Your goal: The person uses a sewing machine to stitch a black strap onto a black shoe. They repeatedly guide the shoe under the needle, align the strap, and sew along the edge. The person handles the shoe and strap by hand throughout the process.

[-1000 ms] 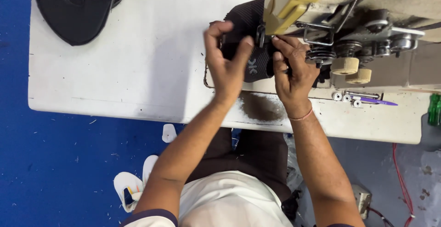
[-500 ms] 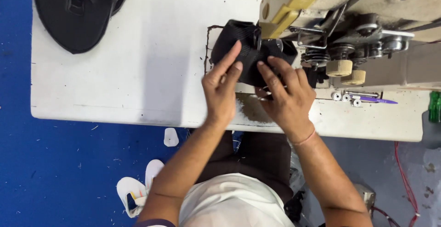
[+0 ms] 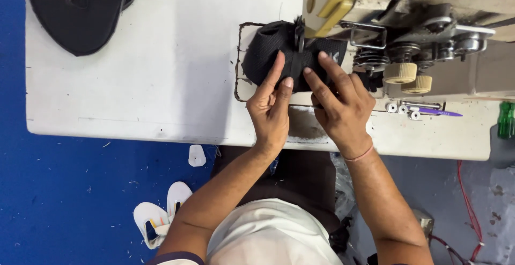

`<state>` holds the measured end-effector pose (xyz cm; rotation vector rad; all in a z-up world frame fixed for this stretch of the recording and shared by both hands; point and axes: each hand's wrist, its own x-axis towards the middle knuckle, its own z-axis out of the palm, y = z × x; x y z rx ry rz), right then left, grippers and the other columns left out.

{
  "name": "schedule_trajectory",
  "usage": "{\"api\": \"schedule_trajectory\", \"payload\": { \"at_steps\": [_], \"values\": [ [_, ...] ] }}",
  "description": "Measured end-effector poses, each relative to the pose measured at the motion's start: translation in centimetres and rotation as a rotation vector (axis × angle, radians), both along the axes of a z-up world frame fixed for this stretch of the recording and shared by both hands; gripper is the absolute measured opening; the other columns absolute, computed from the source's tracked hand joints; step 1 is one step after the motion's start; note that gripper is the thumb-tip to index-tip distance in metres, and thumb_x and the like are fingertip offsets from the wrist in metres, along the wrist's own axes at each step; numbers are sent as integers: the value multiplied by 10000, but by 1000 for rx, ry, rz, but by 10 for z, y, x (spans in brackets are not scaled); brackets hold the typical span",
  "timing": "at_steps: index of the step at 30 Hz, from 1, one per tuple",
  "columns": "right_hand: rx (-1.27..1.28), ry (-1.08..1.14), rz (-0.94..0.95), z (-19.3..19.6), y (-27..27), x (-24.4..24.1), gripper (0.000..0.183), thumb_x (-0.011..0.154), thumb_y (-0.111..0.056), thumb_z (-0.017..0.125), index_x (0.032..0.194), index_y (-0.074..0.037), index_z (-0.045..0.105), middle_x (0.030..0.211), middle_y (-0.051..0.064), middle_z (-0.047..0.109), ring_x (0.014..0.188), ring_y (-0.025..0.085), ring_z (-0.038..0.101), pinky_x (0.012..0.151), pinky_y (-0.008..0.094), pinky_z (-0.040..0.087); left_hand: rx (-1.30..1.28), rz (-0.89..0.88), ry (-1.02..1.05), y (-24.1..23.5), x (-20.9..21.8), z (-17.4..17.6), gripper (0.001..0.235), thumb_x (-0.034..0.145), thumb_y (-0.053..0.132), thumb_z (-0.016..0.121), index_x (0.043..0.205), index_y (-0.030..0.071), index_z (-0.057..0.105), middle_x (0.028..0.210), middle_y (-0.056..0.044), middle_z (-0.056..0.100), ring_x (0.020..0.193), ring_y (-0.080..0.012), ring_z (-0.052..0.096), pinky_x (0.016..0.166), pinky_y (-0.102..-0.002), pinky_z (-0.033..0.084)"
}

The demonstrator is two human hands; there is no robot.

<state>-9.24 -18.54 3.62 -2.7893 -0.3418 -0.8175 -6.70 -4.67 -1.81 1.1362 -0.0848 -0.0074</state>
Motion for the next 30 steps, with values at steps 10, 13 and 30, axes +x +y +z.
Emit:
{"api": "schedule_trajectory", "payload": {
  "at_steps": [10,13,30],
  "values": [
    [41,13,30,6,-4,4,451,869,-94,786,1313,-165,744,1425,86,639,939,211,658,801,334,560,-444,-5,108,-2,9,0,459,1072,-51,638,1521,-36,546,1533,-135,588,1212,-119,599,1088,-278,476],
    [70,-3,44,4,-7,6,440,890,-90,804,1319,-163,743,1447,74,632,977,210,669,842,333,568,-301,-26,25,5,17,1,463,1037,-25,644,1485,0,532,1512,-86,593,1240,-72,650,1093,-246,533],
    [53,-24,10,-3,-13,28,440,900,-46,794,1307,-202,738,1356,52,673,1056,240,689,867,377,537,183,-156,-85,13,46,5,483,1088,34,669,1545,101,531,1497,-54,662,747,42,588,653,-175,491]
  ]
}}
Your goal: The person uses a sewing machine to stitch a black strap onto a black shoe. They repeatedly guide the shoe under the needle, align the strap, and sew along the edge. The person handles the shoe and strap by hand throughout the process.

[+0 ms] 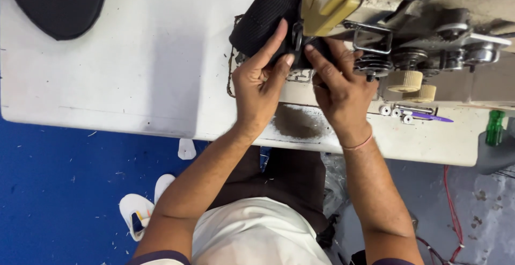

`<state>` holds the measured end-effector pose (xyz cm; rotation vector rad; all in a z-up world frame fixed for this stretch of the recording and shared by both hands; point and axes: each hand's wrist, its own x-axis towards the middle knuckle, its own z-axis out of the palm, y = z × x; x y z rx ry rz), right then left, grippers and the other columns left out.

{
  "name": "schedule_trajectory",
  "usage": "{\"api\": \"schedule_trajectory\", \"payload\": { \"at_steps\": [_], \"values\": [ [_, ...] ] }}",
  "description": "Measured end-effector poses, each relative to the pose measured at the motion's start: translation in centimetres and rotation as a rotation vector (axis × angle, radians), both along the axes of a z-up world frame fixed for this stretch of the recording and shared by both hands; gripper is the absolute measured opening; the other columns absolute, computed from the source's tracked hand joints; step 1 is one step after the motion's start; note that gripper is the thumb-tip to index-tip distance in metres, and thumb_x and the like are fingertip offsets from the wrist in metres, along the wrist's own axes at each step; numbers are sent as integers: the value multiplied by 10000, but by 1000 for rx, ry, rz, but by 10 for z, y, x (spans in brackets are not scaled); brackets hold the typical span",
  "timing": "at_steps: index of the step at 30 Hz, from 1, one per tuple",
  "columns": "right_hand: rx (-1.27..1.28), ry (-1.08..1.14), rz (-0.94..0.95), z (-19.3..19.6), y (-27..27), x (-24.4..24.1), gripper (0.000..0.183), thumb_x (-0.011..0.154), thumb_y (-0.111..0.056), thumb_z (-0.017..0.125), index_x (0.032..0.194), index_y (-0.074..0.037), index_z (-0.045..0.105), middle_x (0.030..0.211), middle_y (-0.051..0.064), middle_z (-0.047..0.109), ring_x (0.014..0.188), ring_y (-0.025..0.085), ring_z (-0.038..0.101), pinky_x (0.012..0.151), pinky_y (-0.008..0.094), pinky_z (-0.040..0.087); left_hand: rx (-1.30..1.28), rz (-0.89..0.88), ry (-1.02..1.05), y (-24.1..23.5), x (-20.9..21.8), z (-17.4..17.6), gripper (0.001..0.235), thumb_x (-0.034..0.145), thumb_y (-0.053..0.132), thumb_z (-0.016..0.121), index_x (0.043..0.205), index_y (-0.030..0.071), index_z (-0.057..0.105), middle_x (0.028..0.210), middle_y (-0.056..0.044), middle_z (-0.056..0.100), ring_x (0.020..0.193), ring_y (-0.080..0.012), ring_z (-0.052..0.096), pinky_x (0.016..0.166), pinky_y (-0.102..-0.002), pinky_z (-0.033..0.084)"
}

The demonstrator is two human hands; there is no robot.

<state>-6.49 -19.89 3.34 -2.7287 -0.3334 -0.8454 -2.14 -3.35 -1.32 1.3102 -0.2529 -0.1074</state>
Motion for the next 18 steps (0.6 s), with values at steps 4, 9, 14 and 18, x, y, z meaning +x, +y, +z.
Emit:
{"api": "schedule_trajectory", "payload": {
  "at_steps": [4,9,14,18],
  "values": [
    [134,95,2,-2,-8,6,505,857,22,730,1328,-159,741,1241,79,687,1029,265,690,878,402,528,159,72,-176,-10,7,0,434,1104,92,636,1516,169,525,1486,-1,632,620,25,434,546,-165,374],
    [180,170,-15,-16,-22,7,548,867,66,682,1368,-153,707,1213,88,711,1071,295,685,918,398,549,396,167,-108,-19,18,17,403,1076,55,620,1465,157,592,820,25,676,563,-22,441,537,-192,385],
    [145,77,-10,-7,-21,1,572,843,48,688,1372,-170,682,1298,102,697,1181,309,664,992,428,539,124,25,-272,-14,46,2,410,1070,-18,605,1437,165,587,1363,-14,689,997,-45,713,877,-213,612],
    [154,74,-60,-14,-22,-3,653,811,27,715,1414,-222,679,1261,48,713,1145,297,671,991,465,518,0,-177,-285,-10,60,-9,411,1073,-92,600,1450,71,606,1406,-81,686,1203,-118,715,1025,-305,600]
  ]
}}
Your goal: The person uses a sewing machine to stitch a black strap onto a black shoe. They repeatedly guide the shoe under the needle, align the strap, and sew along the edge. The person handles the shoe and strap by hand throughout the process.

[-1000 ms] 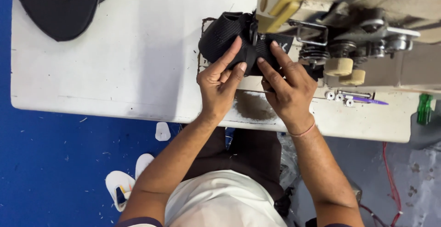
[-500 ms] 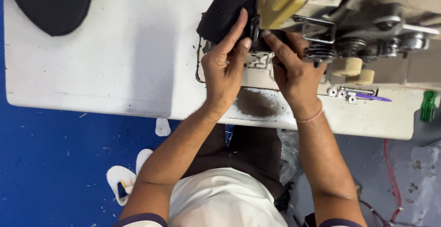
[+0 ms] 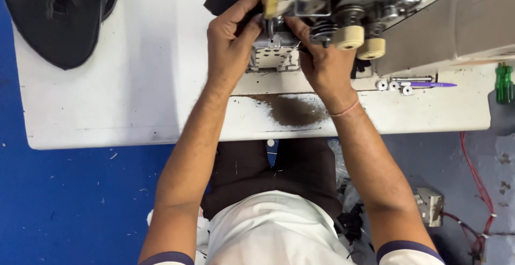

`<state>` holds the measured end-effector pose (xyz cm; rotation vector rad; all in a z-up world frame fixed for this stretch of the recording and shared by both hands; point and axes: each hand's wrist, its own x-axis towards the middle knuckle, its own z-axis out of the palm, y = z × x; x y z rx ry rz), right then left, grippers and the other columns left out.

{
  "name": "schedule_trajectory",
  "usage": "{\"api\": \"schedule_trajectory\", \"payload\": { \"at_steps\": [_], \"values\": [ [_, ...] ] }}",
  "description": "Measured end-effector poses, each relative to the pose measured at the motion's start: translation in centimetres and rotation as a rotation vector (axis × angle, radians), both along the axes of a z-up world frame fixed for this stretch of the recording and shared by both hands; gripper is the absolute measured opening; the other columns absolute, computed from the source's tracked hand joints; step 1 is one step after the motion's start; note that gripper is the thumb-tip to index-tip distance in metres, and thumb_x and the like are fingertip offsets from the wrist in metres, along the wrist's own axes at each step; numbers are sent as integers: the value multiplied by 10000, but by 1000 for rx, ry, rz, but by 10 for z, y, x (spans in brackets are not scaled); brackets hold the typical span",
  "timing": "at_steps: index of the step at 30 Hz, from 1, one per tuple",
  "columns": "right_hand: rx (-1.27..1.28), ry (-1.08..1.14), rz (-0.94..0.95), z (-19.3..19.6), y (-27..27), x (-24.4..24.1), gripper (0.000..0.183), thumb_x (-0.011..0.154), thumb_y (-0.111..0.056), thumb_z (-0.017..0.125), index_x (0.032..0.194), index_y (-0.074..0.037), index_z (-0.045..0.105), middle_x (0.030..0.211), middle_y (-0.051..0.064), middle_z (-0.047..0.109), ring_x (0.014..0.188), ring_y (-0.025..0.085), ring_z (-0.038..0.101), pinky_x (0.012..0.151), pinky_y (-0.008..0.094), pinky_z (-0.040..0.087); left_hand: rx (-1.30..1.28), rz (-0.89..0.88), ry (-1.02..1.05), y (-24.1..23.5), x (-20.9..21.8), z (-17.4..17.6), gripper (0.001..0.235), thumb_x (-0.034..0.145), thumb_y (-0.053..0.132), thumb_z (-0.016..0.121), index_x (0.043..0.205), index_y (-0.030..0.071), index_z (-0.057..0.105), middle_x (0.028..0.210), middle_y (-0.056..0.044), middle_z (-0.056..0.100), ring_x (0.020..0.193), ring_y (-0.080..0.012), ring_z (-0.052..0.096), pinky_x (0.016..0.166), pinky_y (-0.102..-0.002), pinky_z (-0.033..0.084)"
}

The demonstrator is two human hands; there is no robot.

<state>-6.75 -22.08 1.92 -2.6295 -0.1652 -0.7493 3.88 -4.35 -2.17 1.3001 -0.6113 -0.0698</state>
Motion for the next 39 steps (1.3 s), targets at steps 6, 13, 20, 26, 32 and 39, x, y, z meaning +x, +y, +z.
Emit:
{"api": "schedule_trajectory", "payload": {
  "at_steps": [6,13,20,26,32,39],
  "values": [
    [-31,156,-119,-31,-11,-8,611,877,-47,719,1448,-257,670,1085,104,692,980,381,621,785,477,494,-21,-120,209,-3,1,8,395,1030,-103,572,1400,22,626,1276,-53,721,1149,-118,701,1073,-323,590],
    [-122,115,-158,-68,-30,-12,311,888,-206,776,1173,-249,658,1084,96,652,1033,359,604,821,495,485,-149,-177,313,-13,4,-2,196,1067,-45,648,1221,62,706,1100,-2,712,1031,-94,657,1036,-332,536],
    [-28,55,-48,-30,-17,-9,577,886,-98,727,1437,-242,637,1116,86,666,1039,343,613,852,493,500,-105,-147,269,-9,1,-7,180,1087,62,654,1263,86,681,1156,10,698,1074,-92,656,1043,-319,573],
    [111,98,-62,-53,-29,-34,446,882,18,712,1295,-151,683,1046,119,639,946,331,622,769,456,491,14,-35,124,17,-16,22,355,1074,151,632,1422,107,573,1358,22,630,1016,-56,626,903,-234,539],
    [277,-5,-10,-25,-9,-99,237,1074,118,647,1219,-58,711,1225,147,689,1104,265,700,896,306,551,189,743,-143,152,90,-26,207,1055,209,711,1146,42,630,1005,-28,626,891,-122,558,785,-258,484],
    [249,218,-196,-18,21,-130,188,1017,83,672,1150,-27,746,1023,128,720,818,173,657,747,269,508,983,1037,192,262,235,-28,433,835,556,731,1034,172,712,1035,-99,719,1008,-394,662,749,-519,528]
  ]
}}
